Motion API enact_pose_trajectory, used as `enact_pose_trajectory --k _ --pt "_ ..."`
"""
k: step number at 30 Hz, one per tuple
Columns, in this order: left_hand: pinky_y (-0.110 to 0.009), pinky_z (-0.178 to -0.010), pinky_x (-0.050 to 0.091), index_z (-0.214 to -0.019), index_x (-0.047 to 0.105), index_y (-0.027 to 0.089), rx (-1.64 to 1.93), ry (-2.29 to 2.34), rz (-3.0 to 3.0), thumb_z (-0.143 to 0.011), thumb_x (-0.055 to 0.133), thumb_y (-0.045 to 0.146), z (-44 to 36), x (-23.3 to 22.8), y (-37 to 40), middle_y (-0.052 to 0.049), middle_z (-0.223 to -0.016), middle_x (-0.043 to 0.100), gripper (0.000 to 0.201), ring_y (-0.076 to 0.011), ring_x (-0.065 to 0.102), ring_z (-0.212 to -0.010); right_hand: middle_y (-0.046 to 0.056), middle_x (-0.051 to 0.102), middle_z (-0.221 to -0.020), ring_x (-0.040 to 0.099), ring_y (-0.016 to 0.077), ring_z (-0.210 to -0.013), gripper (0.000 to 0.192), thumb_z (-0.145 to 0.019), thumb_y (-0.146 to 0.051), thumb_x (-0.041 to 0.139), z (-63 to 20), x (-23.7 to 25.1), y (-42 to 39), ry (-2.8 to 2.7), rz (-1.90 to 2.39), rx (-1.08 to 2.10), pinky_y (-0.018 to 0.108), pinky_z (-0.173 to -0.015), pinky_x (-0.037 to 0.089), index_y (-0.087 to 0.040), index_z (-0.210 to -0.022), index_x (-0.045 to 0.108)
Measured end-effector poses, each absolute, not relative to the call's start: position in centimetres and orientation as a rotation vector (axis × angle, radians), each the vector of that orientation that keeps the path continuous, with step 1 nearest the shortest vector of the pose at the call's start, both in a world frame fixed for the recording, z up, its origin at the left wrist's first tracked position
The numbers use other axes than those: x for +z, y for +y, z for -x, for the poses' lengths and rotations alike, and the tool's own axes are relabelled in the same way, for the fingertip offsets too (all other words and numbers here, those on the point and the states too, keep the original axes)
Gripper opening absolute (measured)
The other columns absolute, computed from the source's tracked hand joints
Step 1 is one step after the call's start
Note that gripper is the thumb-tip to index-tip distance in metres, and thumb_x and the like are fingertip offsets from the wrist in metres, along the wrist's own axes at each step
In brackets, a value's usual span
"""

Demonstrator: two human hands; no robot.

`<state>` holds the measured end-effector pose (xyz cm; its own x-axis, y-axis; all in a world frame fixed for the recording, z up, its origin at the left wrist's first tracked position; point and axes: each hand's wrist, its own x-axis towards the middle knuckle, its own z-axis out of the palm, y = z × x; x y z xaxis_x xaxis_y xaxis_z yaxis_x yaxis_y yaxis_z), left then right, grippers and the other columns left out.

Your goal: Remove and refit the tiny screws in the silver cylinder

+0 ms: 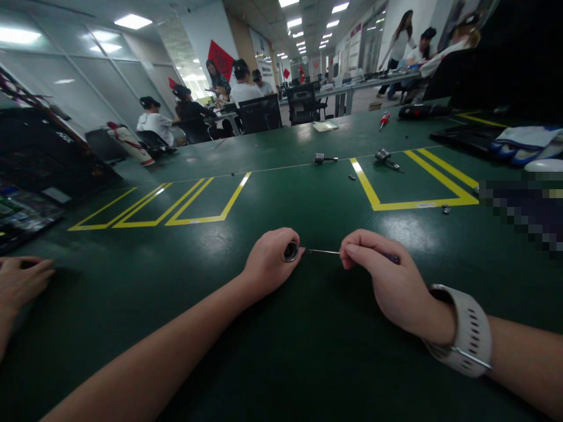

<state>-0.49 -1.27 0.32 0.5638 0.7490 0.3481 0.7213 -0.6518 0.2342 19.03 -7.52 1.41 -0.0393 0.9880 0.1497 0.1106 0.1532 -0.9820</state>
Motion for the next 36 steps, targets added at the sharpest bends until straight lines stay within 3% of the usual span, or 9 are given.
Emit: enact_pose_trajectory --k 14,22,27,36 --pt "-0.027 -0.059 0.041 -0.078 0.052 0.018 0.652 1.300 -2.675 -0.079 0.055 0.020 0.5 0.3 -1.3 -0.001 -0.075 0.058 0.004 -0.0147 0.054 -0.067 -0.001 0.050 -0.059 0.047 0.0156 -0.061 0.024 -0.081 -0.025 0.044 -19.1 1.6 -7.0 -1.428 1.326 1.050 0.030 -0.056 0.036 -0.019 -0.059 0.053" --pt "-0.027 -0.064 0.043 -0.079 0.053 0.017 0.708 1.241 -2.635 -0.078 0.056 0.016 0.7 0.1 -1.1 -0.002 -0.078 0.059 0.003 -0.0148 0.056 -0.071 -0.001 0.053 -0.069 0.049 0.0157 -0.069 0.018 -0.085 -0.023 0.047 -19.2 0.8 -7.3 -1.341 1.007 1.045 0.031 -0.064 0.039 -0.020 -0.070 0.057" --pt "-0.026 -0.058 0.041 -0.072 0.052 0.017 0.699 1.241 -2.664 -0.078 0.057 0.018 0.5 0.3 -1.2 -0.001 -0.071 0.058 0.007 -0.0139 0.054 -0.065 0.000 0.056 -0.075 0.052 0.0157 -0.071 0.018 -0.088 -0.026 0.046 -18.9 1.6 -7.8 -1.563 0.967 1.189 0.030 -0.063 0.040 -0.019 -0.078 0.059" --pt "-0.025 -0.053 0.036 -0.072 0.049 0.018 0.588 1.156 -2.820 -0.081 0.050 0.020 0.5 0.3 -1.7 0.001 -0.066 0.054 0.008 -0.0133 0.050 -0.059 0.002 0.057 -0.073 0.052 0.0161 -0.071 0.019 -0.086 -0.021 0.045 -18.3 2.7 -8.5 -1.819 1.081 0.996 0.031 -0.066 0.039 -0.017 -0.074 0.059"
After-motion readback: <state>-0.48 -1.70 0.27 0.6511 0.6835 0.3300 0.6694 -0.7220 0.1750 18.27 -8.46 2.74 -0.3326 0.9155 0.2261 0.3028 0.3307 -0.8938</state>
